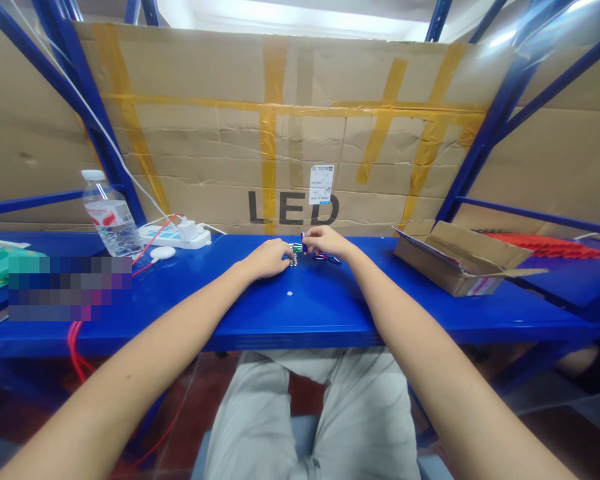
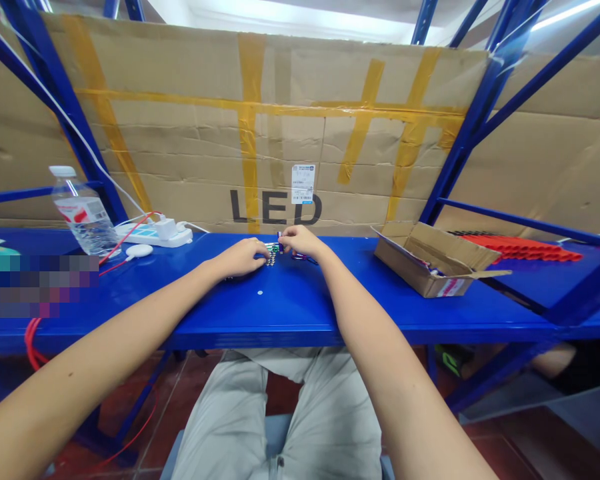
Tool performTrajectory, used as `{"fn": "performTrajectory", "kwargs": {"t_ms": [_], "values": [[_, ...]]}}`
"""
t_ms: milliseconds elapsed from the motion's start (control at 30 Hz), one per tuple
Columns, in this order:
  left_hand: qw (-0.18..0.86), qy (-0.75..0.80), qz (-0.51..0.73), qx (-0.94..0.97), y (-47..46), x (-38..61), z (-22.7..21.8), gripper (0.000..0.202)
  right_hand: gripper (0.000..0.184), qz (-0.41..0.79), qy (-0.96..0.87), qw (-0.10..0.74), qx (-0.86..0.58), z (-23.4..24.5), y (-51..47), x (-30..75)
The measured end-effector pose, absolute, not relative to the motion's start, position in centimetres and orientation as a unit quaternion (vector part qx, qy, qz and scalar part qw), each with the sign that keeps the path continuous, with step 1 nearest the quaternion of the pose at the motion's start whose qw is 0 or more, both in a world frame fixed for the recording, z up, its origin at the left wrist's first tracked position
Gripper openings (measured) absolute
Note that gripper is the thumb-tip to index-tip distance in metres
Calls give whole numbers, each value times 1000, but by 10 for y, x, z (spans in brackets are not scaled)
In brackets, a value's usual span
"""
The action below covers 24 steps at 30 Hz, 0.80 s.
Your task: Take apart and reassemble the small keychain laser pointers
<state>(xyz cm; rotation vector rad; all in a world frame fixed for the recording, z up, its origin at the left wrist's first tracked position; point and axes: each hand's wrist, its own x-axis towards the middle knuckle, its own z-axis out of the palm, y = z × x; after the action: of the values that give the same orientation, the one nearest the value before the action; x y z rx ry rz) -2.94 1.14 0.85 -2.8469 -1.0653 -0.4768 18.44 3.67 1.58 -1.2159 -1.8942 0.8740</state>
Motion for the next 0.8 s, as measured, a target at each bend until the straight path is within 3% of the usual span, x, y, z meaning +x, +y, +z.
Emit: {"fn": "performTrajectory", "kwargs": {"t_ms": [367,800], "values": [[86,-388,-108,-911,10,-21,7,48,14,305,-735,345,-498,20,31,181],[60,-416,-67,-905,14,-25,10,48,15,296,-749,331,-492,16,37,183]]}}
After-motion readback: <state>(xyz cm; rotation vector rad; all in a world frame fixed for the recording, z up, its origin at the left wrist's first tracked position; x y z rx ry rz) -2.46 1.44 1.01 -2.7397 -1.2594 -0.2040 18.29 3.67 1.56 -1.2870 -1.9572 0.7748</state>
